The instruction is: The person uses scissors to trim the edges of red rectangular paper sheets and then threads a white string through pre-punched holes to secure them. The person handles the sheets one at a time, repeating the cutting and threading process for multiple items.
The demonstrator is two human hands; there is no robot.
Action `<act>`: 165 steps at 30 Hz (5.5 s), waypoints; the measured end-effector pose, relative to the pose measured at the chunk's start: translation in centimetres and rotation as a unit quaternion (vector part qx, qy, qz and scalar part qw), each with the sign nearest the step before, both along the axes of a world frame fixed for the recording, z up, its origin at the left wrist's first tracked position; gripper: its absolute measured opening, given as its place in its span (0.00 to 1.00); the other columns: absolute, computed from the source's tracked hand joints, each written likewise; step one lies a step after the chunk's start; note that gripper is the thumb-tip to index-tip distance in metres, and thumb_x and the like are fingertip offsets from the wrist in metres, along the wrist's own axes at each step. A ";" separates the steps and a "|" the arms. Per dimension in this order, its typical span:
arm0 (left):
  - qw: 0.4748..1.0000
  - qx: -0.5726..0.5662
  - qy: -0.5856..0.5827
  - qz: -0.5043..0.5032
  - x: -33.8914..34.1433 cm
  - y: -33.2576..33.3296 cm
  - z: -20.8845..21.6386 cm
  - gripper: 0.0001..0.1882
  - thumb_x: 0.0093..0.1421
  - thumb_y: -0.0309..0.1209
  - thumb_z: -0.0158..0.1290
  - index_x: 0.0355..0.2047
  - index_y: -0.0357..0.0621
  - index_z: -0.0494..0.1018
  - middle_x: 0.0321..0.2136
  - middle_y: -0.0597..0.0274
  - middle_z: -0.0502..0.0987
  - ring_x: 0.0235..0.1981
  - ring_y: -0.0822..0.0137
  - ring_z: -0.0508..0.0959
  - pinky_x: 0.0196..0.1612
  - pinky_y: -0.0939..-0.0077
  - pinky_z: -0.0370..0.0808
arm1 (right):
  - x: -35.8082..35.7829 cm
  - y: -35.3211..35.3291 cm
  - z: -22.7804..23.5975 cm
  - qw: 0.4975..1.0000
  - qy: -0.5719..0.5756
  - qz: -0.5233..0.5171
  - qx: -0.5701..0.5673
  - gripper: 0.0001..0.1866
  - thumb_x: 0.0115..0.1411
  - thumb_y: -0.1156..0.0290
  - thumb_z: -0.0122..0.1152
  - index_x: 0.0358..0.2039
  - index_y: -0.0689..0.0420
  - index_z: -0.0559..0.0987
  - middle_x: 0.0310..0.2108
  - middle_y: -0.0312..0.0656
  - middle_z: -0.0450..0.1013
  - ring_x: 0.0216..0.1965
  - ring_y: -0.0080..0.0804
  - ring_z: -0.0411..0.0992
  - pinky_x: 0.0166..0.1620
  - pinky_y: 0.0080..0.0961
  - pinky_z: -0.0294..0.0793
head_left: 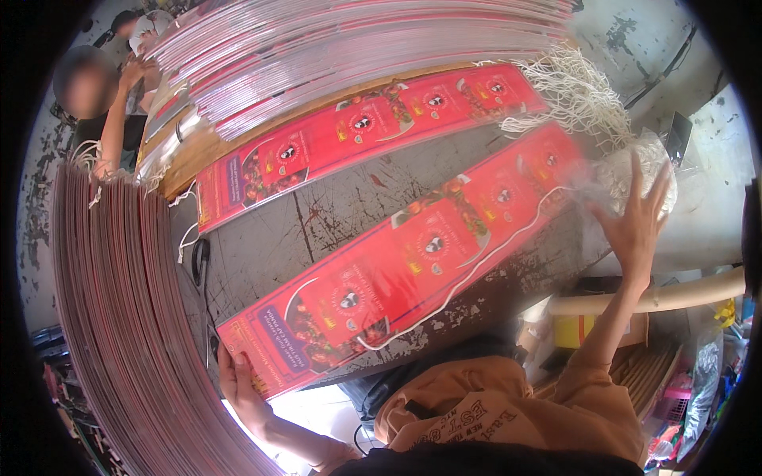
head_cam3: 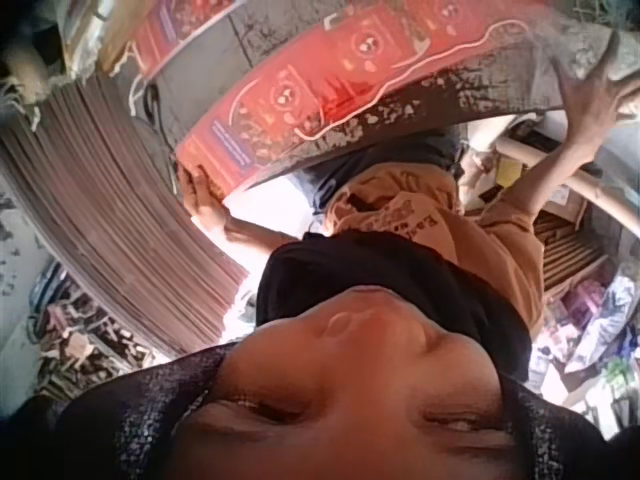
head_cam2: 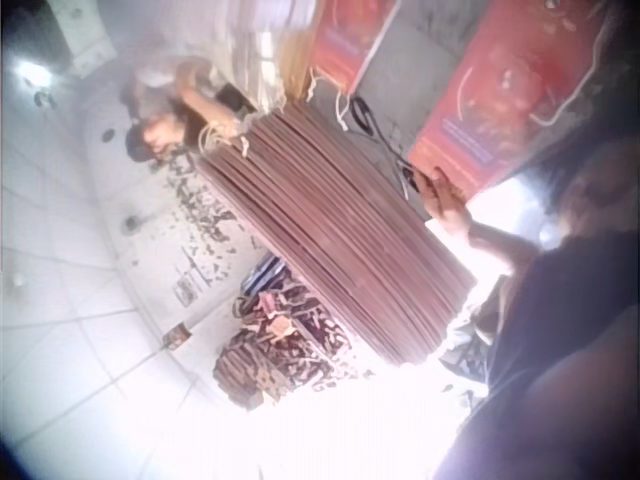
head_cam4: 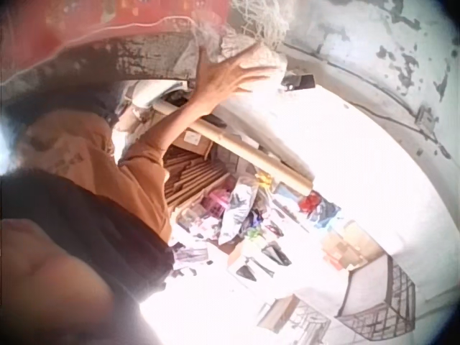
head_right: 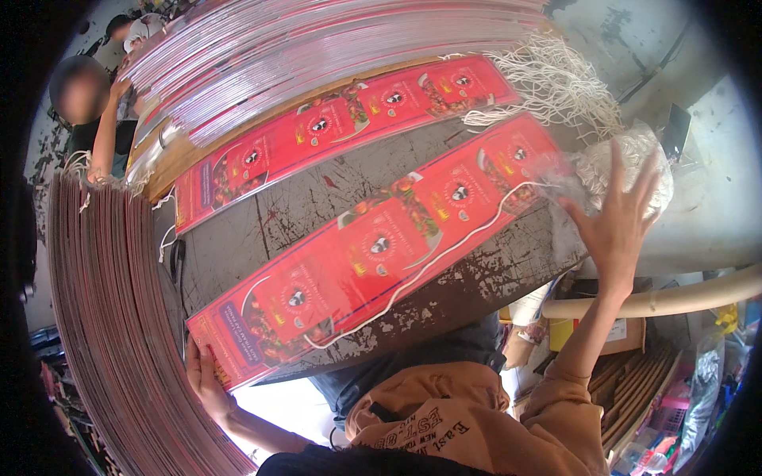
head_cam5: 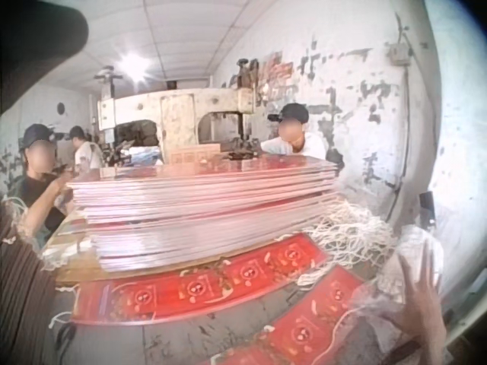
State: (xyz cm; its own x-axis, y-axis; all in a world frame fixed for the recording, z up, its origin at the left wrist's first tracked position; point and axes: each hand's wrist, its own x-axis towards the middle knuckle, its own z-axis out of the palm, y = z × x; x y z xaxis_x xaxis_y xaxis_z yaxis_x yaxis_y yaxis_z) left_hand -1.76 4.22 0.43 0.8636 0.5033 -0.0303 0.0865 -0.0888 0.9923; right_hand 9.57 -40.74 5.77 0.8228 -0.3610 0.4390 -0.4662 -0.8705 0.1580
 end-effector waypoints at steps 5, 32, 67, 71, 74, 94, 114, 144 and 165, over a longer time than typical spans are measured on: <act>0.999 -0.042 0.003 0.006 -0.4 2.5 -0.4 0.24 0.60 0.34 0.44 0.53 0.30 0.57 0.40 0.54 0.71 0.38 0.71 0.73 0.40 0.79 0.69 | -0.9 -4.6 -3.2 0.997 -0.077 0.007 0.022 0.32 0.47 0.74 0.59 0.53 0.39 0.62 0.57 0.43 0.56 0.57 0.46 0.54 0.53 0.41 0.63; 0.976 0.198 0.021 -0.092 5.1 -6.5 -0.6 0.19 0.58 0.26 0.45 0.49 0.30 0.62 0.36 0.53 0.71 0.35 0.71 0.71 0.37 0.80 0.70 | -2.2 -25.3 -4.6 0.834 -0.182 0.292 0.431 0.12 0.54 0.63 0.48 0.27 0.59 0.68 0.52 0.48 0.63 0.53 0.32 0.58 0.57 0.32 0.52; 0.777 0.573 0.191 0.178 0.2 2.6 -1.7 0.23 0.52 0.32 0.52 0.49 0.43 0.65 0.37 0.53 0.64 0.39 0.57 0.68 0.42 0.57 0.68 | -6.2 3.8 -7.9 0.805 -0.037 0.567 0.172 0.13 0.36 0.77 0.55 0.27 0.57 0.71 0.33 0.43 0.63 0.32 0.42 0.63 0.40 0.46 0.60; 0.823 0.496 0.204 0.189 0.3 1.2 -1.0 0.18 0.50 0.30 0.54 0.42 0.38 0.70 0.32 0.57 0.65 0.34 0.61 0.69 0.38 0.64 0.68 | -6.3 3.3 -8.4 0.794 -0.042 0.573 0.200 0.13 0.37 0.80 0.55 0.28 0.57 0.70 0.33 0.42 0.65 0.33 0.43 0.63 0.41 0.45 0.61; 0.863 0.451 0.150 0.170 -0.8 0.3 -0.5 0.12 0.50 0.30 0.54 0.33 0.35 0.72 0.26 0.61 0.65 0.27 0.66 0.69 0.32 0.71 0.67 | -4.6 1.6 -6.5 0.805 -0.046 0.582 0.104 0.14 0.40 0.79 0.57 0.31 0.57 0.70 0.34 0.40 0.66 0.36 0.44 0.64 0.43 0.45 0.61; 0.966 0.067 -0.051 -0.246 -1.2 -15.7 1.6 0.09 0.50 0.21 0.53 0.34 0.38 0.74 0.29 0.58 0.70 0.27 0.63 0.73 0.30 0.74 0.71 | -5.4 11.9 -4.2 0.409 0.271 0.463 0.739 0.27 0.56 0.52 0.50 0.37 0.70 0.72 0.27 0.48 0.70 0.24 0.33 0.72 0.29 0.24 0.71; 0.988 0.141 0.066 0.001 -1.3 -7.5 -0.2 0.10 0.53 0.23 0.52 0.36 0.35 0.67 0.33 0.56 0.68 0.31 0.68 0.71 0.31 0.78 0.69 | -3.6 23.2 -4.2 0.361 0.162 0.399 0.828 0.08 0.61 0.74 0.42 0.37 0.65 0.65 0.32 0.47 0.69 0.36 0.32 0.73 0.29 0.22 0.79; 0.984 -0.173 0.025 0.026 -1.7 -9.1 0.0 0.13 0.56 0.25 0.48 0.40 0.30 0.64 0.31 0.57 0.73 0.27 0.77 0.71 0.24 0.87 0.68 | -5.0 25.1 -4.2 0.533 0.082 0.535 0.650 0.05 0.59 0.75 0.44 0.33 0.63 0.64 0.23 0.43 0.66 0.20 0.23 0.66 0.23 0.18 0.65; 0.978 -0.208 0.001 0.018 -1.7 -8.9 -0.5 0.14 0.54 0.22 0.50 0.40 0.27 0.63 0.32 0.52 0.73 0.29 0.71 0.75 0.29 0.82 0.74 | -4.9 24.9 -4.6 0.506 0.096 0.491 0.702 0.05 0.55 0.75 0.51 0.31 0.62 0.68 0.22 0.41 0.66 0.21 0.30 0.66 0.26 0.25 0.63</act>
